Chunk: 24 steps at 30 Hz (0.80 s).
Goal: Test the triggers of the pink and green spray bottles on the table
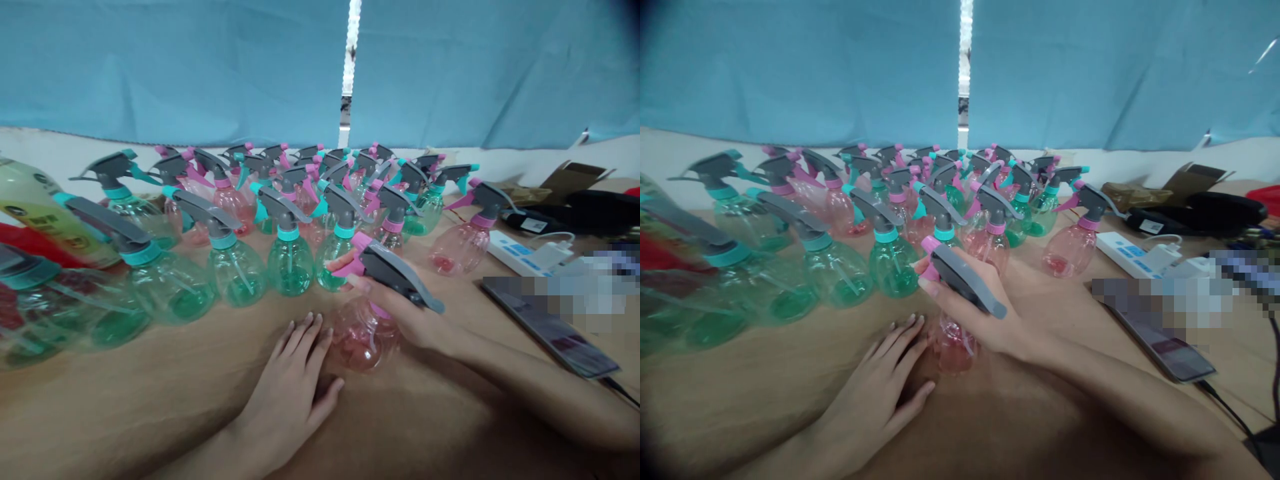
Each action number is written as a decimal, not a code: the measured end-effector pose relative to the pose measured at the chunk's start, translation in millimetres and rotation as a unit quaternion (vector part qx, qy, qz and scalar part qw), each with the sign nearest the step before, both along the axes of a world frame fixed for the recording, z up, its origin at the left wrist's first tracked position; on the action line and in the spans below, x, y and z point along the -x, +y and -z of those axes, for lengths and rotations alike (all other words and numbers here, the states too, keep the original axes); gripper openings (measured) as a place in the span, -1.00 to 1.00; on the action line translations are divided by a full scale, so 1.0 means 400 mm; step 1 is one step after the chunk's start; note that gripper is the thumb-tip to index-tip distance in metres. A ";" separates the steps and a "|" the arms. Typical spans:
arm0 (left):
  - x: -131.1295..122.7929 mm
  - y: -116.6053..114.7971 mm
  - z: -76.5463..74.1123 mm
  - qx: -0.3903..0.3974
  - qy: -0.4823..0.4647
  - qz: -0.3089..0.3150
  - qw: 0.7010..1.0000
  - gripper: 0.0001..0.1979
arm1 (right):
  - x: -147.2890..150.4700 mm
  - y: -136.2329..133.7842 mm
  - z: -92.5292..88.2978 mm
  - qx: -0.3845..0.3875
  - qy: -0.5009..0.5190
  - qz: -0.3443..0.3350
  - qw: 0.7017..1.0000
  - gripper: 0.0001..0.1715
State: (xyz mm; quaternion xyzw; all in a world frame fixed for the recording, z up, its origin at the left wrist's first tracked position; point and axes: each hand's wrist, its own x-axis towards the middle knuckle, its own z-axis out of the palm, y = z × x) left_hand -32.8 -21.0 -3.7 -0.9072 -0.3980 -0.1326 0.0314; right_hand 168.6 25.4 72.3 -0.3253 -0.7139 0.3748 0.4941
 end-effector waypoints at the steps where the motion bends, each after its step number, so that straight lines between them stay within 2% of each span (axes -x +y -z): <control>1: 0.000 0.000 0.001 -0.002 -0.003 0.000 1.000 -0.49 | -0.001 -0.002 -0.001 0.001 -0.001 0.000 1.000 -0.82; 5: 0.001 -0.001 0.003 -0.006 -0.008 0.001 1.000 -0.49 | -0.002 -0.005 -0.001 -0.003 0.000 -0.008 1.000 -0.76; 10: -0.001 -0.003 -0.002 0.003 -0.001 0.003 1.000 -0.49 | 0.003 0.000 0.004 0.007 0.024 -0.020 0.999 -0.82; 13: -0.002 -0.003 -0.003 0.004 0.004 -0.001 1.000 -0.49 | 0.005 0.000 0.004 0.011 0.020 -0.009 1.000 -0.76; 18: 0.000 -0.004 -0.003 0.004 0.007 0.001 1.000 -0.48 | 0.006 -0.003 0.000 0.014 0.017 -0.001 1.000 -0.82; 24: 0.000 -0.004 -0.001 0.007 0.000 0.000 1.000 -0.47 | 0.008 -0.004 -0.006 0.006 0.008 0.000 1.000 -0.77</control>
